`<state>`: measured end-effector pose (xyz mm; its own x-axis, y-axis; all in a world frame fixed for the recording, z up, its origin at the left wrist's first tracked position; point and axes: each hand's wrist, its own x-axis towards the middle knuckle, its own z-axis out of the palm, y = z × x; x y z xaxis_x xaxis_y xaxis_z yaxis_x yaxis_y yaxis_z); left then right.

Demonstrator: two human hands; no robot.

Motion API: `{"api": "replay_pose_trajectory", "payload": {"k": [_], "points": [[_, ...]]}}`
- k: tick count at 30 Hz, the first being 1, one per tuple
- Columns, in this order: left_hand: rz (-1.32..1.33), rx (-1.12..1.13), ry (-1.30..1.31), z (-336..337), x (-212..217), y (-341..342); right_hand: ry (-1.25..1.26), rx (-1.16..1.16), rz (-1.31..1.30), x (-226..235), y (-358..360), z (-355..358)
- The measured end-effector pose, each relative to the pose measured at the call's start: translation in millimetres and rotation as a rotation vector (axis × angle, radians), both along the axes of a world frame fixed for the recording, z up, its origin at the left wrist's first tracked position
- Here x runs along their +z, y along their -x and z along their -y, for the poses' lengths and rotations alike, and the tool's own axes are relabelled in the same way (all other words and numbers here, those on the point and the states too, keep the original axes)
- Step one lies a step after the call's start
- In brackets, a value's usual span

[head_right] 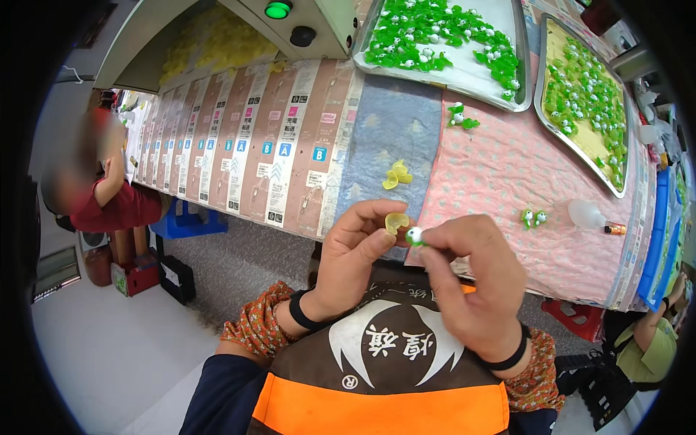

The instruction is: Assembling small plastic toy figurines by gluing and pressing components together at a workstation.

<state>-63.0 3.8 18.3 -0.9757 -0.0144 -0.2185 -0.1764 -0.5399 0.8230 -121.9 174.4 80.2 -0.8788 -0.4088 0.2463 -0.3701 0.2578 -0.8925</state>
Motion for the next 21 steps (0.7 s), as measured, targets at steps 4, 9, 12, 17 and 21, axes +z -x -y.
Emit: {"api": "replay_pose_trajectory", "payload": {"k": [4,9,12,17,21], "points": [[-0.072,-0.015,0.034,-5,5,-1,-0.017,-0.012,-0.135,-9,-6,4],[-0.059,-0.023,-0.001,-7,8,-3,-0.039,-0.037,-0.197,-9,-7,4],[-0.033,-0.028,-0.049,-9,11,-5,-0.034,-0.040,-0.208,-10,-8,4],[-0.068,-0.053,0.048,-7,6,-6,-0.049,-0.042,-0.222,-13,-10,4],[-0.072,-0.065,0.081,-6,5,-7,-0.049,-0.041,-0.209,-15,-11,5]]}}
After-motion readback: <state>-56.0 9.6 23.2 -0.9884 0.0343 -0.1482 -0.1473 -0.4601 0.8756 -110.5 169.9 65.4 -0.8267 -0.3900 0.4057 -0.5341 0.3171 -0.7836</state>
